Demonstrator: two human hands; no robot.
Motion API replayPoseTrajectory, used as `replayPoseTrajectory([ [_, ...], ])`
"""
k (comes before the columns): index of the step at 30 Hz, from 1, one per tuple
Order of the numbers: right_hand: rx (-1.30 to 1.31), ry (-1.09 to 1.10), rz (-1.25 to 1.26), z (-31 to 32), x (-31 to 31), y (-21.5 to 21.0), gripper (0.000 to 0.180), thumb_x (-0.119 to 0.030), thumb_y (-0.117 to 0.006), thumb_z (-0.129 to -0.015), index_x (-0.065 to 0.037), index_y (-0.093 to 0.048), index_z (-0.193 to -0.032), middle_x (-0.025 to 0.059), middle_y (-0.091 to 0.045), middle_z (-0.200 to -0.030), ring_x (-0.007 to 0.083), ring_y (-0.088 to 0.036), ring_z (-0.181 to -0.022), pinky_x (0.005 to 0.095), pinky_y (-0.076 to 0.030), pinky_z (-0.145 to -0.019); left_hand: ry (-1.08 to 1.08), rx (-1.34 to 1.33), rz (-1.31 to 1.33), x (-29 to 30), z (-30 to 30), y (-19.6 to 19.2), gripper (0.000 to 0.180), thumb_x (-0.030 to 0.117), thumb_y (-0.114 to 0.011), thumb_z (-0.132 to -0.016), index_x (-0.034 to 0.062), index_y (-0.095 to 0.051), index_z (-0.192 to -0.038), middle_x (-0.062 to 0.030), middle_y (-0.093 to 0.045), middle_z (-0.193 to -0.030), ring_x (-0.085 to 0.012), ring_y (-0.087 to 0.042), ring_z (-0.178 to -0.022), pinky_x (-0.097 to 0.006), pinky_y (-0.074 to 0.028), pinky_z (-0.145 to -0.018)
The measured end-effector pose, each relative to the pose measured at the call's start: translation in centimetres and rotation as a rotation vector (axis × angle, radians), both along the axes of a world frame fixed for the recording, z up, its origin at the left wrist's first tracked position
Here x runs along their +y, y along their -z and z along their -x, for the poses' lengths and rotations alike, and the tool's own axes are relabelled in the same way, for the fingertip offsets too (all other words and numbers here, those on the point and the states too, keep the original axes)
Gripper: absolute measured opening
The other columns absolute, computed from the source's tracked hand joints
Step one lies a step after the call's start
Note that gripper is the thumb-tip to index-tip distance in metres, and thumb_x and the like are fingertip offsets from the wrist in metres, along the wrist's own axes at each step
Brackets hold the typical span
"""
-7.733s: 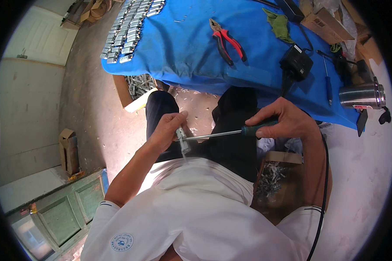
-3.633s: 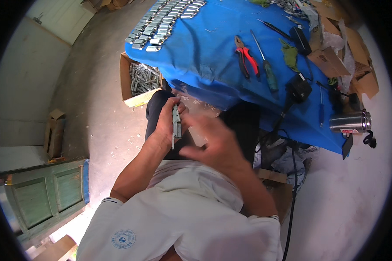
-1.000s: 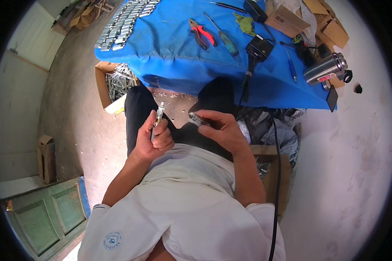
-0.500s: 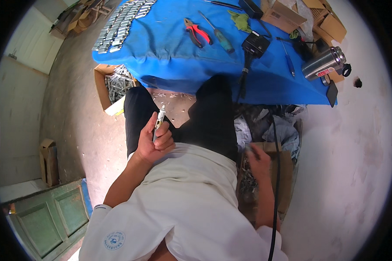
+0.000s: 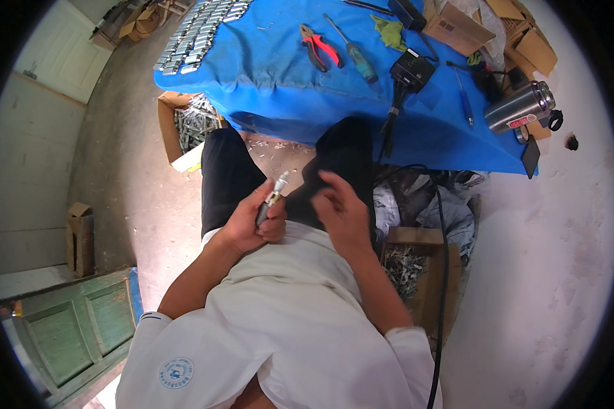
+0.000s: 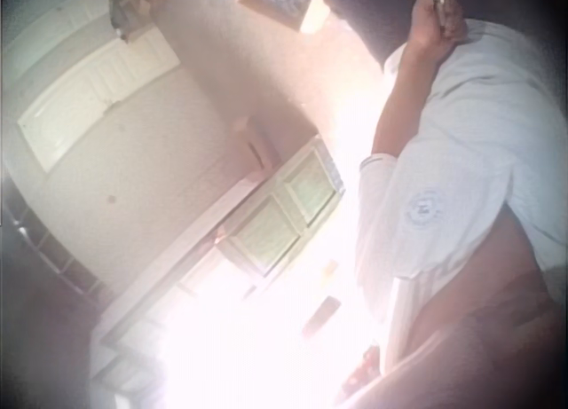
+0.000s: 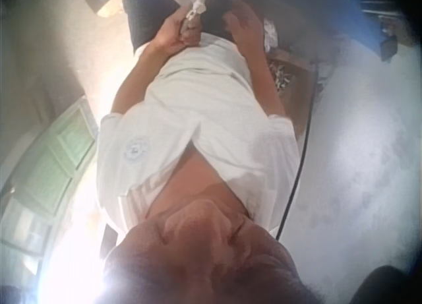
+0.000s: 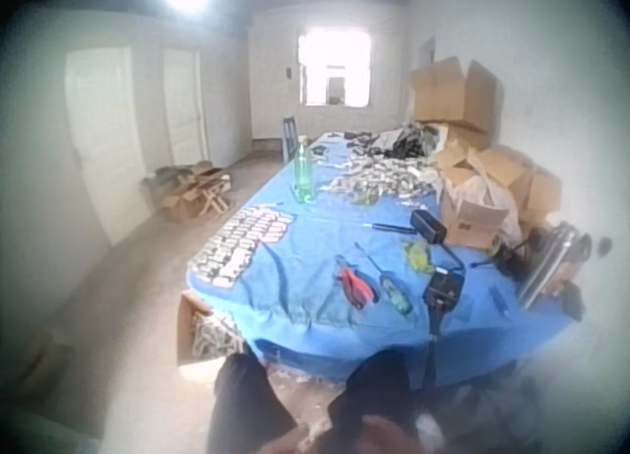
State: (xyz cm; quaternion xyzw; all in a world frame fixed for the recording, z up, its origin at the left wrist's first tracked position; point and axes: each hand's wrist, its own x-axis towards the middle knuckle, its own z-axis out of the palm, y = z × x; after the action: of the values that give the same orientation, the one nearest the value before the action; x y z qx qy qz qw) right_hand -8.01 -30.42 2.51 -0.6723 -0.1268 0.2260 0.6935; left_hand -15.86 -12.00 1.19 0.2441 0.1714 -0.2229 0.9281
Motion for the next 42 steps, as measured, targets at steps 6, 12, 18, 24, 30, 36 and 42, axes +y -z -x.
replayPoseTrajectory([
  [6,0.005,-0.451,0.11,-3.4,5.0,-0.9,0.022,-0.02,-0.063,-0.088,0.001,-0.061,-0.096,0.0032,-0.062,-0.078,0.0074,-0.055,-0.07,0.0234,-0.045,-0.063,-0.005,0.073,-0.108,-0.2,0.2,-0.6,0.056,0.059,-0.031,-0.096,0.0119,-0.044,-0.069,0.0015,-0.035,-0.05,-0.0097,-0.028,-0.043,-0.024,-0.023,-0.043],
  [12,0.081,-0.327,0.06,-2.5,3.8,0.3,0.016,-0.013,-0.065,-0.087,-0.001,-0.063,-0.097,0.0024,-0.062,-0.077,0.0075,-0.057,-0.066,0.0223,-0.046,-0.059,0.022,0.086,-0.042,0.4,0.2,0.5,0.056,0.059,-0.033,-0.096,0.0101,-0.048,-0.074,0.0021,-0.038,-0.052,-0.0088,-0.029,-0.043,-0.023,-0.023,-0.043],
  [18,0.012,-0.259,-0.115,-1.3,3.8,1.9,0.01,-0.005,-0.063,-0.087,-0.002,-0.063,-0.097,0.004,-0.064,-0.087,0.0082,-0.061,-0.076,0.0212,-0.05,-0.067,-0.086,0.171,-0.221,0.3,0.2,-0.4,0.049,0.051,-0.038,-0.097,0.0091,-0.052,-0.078,0.0026,-0.04,-0.053,-0.0077,-0.029,-0.044,-0.022,-0.023,-0.043],
  [24,0.018,-0.267,-0.229,-0.8,4.0,1.5,0.01,0.001,-0.06,-0.089,0.0,-0.061,-0.099,0.0063,-0.063,-0.096,0.0126,-0.063,-0.086,0.0242,-0.052,-0.079,-0.083,0.139,-0.236,0.7,0.3,1.2,0.043,0.047,-0.043,-0.097,0.0092,-0.052,-0.079,0.0019,-0.041,-0.054,-0.0075,-0.029,-0.044,-0.022,-0.023,-0.043],
  [30,-0.014,-0.292,-0.27,-0.9,3.5,2.1,0.01,0.004,-0.06,-0.089,0.001,-0.061,-0.098,0.0079,-0.062,-0.102,0.0135,-0.061,-0.095,0.0254,-0.05,-0.085,-0.089,0.131,-0.224,0.8,0.3,1.4,0.041,0.046,-0.045,-0.097,0.0092,-0.052,-0.08,0.0016,-0.042,-0.056,-0.0071,-0.029,-0.044,-0.022,-0.022,-0.042],
  [36,-0.269,-0.286,-0.207,-0.7,3.2,1.7,0.012,0.007,-0.058,-0.089,0.0,-0.061,-0.098,0.008,-0.063,-0.106,0.0126,-0.06,-0.097,0.0255,-0.049,-0.086,-0.066,0.125,-0.251,0.9,0.4,1.8,0.04,0.044,-0.043,-0.098,0.0087,-0.052,-0.082,0.0015,-0.045,-0.061,-0.0064,-0.031,-0.048,-0.022,-0.023,-0.044],
  [42,-0.525,-0.294,0.199,-0.7,3.2,-0.1,0.021,0.002,-0.067,-0.079,-0.004,-0.063,-0.099,0.008,-0.066,-0.097,0.0153,-0.064,-0.083,0.0258,-0.051,-0.074,-0.168,0.147,-0.297,0.6,0.6,2.5,0.037,0.043,-0.049,-0.096,0.0094,-0.05,-0.081,0.0007,-0.044,-0.057,-0.0061,-0.029,-0.045,-0.022,-0.022,-0.041],
])
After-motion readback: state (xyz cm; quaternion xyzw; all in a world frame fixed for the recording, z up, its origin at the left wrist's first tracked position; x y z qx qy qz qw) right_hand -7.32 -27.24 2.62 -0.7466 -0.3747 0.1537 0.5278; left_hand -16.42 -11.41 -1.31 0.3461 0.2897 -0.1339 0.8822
